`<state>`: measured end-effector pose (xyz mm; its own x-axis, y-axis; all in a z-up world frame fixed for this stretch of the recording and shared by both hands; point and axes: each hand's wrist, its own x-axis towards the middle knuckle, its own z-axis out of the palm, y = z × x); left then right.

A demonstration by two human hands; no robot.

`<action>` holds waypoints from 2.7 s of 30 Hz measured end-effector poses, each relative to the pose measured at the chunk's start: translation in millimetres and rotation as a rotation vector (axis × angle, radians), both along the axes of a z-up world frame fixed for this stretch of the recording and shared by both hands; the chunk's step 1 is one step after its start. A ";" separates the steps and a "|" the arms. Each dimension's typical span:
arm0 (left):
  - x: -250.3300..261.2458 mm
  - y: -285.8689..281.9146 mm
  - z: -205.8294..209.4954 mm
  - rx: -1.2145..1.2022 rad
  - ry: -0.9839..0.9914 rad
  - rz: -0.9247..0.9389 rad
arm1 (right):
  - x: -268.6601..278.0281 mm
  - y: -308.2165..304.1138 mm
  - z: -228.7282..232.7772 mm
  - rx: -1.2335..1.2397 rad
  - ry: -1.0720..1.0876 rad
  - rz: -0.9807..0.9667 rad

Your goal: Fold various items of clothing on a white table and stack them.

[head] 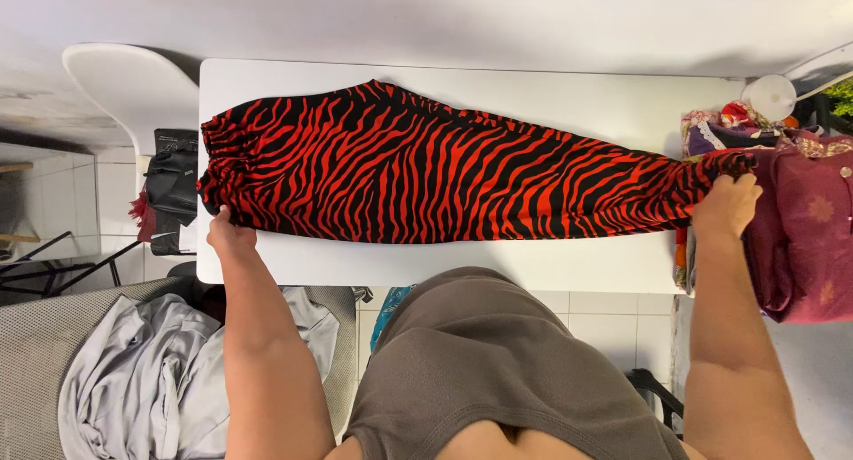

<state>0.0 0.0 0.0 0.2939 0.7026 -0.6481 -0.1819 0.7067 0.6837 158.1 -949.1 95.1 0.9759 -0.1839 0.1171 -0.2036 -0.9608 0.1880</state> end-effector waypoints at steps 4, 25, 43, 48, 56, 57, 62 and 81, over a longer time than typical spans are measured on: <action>8.7 9.3 0.2 0.037 -0.013 0.037 | -32.7 129.8 3.0 -0.420 0.000 0.043; 101.3 76.6 56.3 -0.020 0.001 0.028 | 1.6 203.0 -16.3 0.407 0.049 0.606; -52.1 63.4 -27.7 1.282 0.912 -0.479 | -138.8 224.5 -13.4 0.525 0.091 0.609; -58.8 70.4 -26.6 1.163 0.894 -0.368 | -150.0 218.7 -20.8 0.517 0.073 0.541; -2.7 -24.1 52.6 1.415 1.184 -0.581 | -148.3 227.0 -17.8 0.638 0.207 0.430; 6.3 -45.3 55.6 1.740 1.084 -0.627 | -148.5 223.6 -19.6 0.696 0.233 0.387; 63.3 -174.4 41.8 1.959 0.743 -1.210 | -118.6 237.4 -10.1 0.686 0.098 0.371; 124.4 -316.9 37.5 2.106 0.576 -1.535 | -74.5 106.5 -27.8 0.425 -0.406 -0.041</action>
